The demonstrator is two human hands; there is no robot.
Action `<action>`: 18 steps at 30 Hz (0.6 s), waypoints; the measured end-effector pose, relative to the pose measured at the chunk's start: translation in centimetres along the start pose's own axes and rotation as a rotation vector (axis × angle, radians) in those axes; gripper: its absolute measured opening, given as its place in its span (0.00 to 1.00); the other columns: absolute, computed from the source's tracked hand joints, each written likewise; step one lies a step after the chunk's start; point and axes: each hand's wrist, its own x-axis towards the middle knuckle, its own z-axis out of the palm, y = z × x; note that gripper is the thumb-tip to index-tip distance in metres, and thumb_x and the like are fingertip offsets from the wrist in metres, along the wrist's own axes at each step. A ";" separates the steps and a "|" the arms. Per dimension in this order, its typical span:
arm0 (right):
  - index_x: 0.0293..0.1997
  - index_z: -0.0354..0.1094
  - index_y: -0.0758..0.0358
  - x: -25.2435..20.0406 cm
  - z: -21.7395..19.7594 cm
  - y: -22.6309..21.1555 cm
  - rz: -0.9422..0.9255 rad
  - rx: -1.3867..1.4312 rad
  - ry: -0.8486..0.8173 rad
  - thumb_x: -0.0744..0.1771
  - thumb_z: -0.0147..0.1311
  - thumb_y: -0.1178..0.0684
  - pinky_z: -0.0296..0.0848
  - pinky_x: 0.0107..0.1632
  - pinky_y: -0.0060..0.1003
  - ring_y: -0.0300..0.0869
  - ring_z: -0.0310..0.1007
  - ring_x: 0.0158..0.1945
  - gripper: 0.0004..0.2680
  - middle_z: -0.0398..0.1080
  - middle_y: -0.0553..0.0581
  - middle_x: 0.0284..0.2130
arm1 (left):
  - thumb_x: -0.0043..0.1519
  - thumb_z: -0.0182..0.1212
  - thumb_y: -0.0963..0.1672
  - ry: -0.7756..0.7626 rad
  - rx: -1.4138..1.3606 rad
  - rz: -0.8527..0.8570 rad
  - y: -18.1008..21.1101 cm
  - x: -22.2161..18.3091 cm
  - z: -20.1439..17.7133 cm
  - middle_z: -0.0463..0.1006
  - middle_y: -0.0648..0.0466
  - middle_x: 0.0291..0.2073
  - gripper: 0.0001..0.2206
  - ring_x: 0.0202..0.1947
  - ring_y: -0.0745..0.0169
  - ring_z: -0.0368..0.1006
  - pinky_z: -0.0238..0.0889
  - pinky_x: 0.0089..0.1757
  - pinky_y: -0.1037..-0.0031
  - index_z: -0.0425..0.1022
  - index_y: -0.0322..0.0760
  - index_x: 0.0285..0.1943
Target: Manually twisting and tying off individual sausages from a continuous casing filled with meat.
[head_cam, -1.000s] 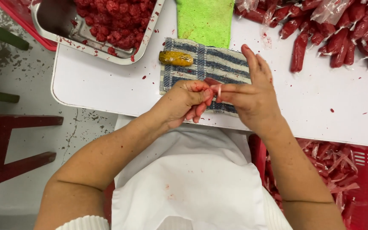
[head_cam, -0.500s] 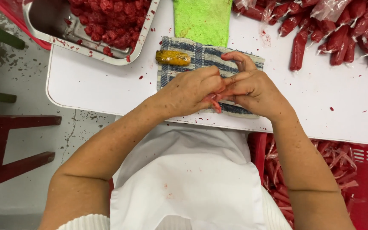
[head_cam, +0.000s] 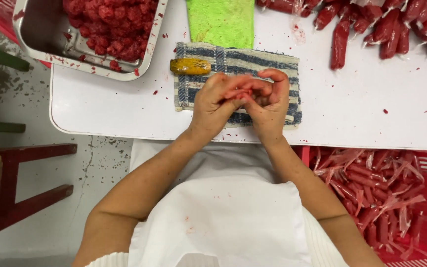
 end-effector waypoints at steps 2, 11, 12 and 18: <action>0.56 0.50 0.64 0.3 -1.2 1.2 -0.062 -0.044 -0.081 0.66 0.62 0.60 0.72 0.62 0.45 0.50 0.74 0.55 0.19 0.74 0.66 0.42 | 0.64 0.65 0.45 -0.103 0.180 0.190 -0.8 1.5 -0.2 0.69 0.57 0.35 0.06 0.36 0.63 0.77 0.71 0.42 0.76 0.83 0.47 0.47; 0.36 0.69 0.61 -0.8 -2.6 0.2 -0.310 -0.702 -0.518 0.69 0.39 0.31 0.73 0.48 0.49 0.57 0.72 0.41 0.21 0.70 0.60 0.34 | 0.67 0.55 0.46 -0.469 0.390 0.524 5.0 3.1 -2.0 0.77 0.53 0.29 0.12 0.29 0.49 0.76 0.71 0.32 0.65 0.80 0.42 0.33; 0.36 0.69 0.61 -0.8 -2.2 -3.4 -0.313 -0.715 -0.508 0.69 0.39 0.31 0.73 0.48 0.49 0.57 0.72 0.41 0.21 0.70 0.60 0.34 | 0.67 0.55 0.46 -0.478 0.379 0.533 5.0 3.6 -1.9 0.77 0.53 0.29 0.12 0.29 0.49 0.76 0.71 0.32 0.65 0.80 0.42 0.33; 0.33 0.70 0.72 -4.2 -8.8 -18.9 0.245 -0.766 -0.642 0.69 0.49 0.51 0.72 0.33 0.58 0.70 0.72 0.30 0.12 0.71 0.77 0.25 | 0.70 0.56 0.43 -0.285 0.854 0.832 0.5 6.1 -1.6 0.70 0.55 0.25 0.10 0.23 0.55 0.71 0.66 0.27 0.69 0.74 0.40 0.33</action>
